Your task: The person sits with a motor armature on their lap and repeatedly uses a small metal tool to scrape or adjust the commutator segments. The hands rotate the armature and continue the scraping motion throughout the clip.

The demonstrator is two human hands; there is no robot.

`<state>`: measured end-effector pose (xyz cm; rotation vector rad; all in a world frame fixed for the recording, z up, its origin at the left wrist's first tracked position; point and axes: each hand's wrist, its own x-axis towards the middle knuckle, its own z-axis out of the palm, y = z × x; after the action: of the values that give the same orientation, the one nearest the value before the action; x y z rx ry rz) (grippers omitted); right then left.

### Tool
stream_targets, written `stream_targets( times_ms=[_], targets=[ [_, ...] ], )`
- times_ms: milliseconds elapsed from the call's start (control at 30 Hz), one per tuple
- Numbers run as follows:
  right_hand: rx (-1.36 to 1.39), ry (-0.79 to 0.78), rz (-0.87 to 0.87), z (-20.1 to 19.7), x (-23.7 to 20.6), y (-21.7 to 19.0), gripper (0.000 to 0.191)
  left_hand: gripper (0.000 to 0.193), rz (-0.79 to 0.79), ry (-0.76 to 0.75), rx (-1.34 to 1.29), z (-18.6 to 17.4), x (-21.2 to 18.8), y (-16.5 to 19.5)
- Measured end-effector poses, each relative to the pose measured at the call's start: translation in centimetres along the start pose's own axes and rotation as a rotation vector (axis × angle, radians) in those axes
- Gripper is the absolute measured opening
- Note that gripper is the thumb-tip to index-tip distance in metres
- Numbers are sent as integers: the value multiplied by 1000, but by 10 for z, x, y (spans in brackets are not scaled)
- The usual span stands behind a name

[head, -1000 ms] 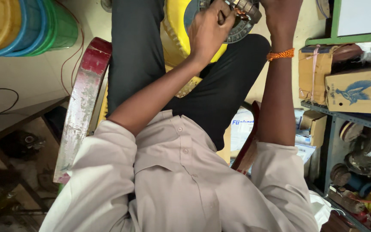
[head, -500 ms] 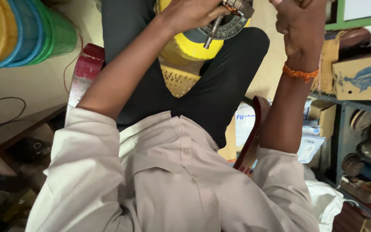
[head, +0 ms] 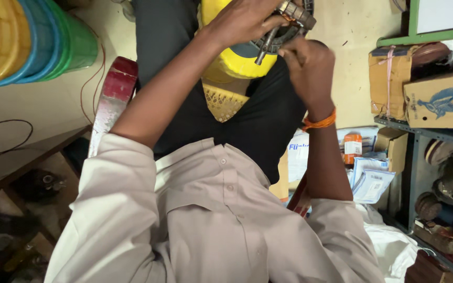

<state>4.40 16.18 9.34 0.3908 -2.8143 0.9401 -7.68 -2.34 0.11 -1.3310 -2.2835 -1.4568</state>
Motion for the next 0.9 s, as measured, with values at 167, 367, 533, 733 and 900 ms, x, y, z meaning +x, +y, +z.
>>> stream_targets(
  times_ms=[167, 367, 533, 733, 900],
  targets=[
    [-124, 1, -33, 5, -14, -8, 11, 32, 319, 103, 457, -9, -5, 23],
    [-84, -30, 73, -20, -23, -23, 9, 13, 467, 47, 616, -5, -20, 24],
    [58, 130, 46, -39, -3, -6, 10, 15, 46, 249, 118, 10, -40, 41],
    [236, 197, 19, -13, 55, 28, 10, 8, -525, 538, -397, 40, -32, 60],
    [303, 182, 108, 12, 72, 68, 33, 10, -680, 650, -462, 53, -25, 72]
  ],
)
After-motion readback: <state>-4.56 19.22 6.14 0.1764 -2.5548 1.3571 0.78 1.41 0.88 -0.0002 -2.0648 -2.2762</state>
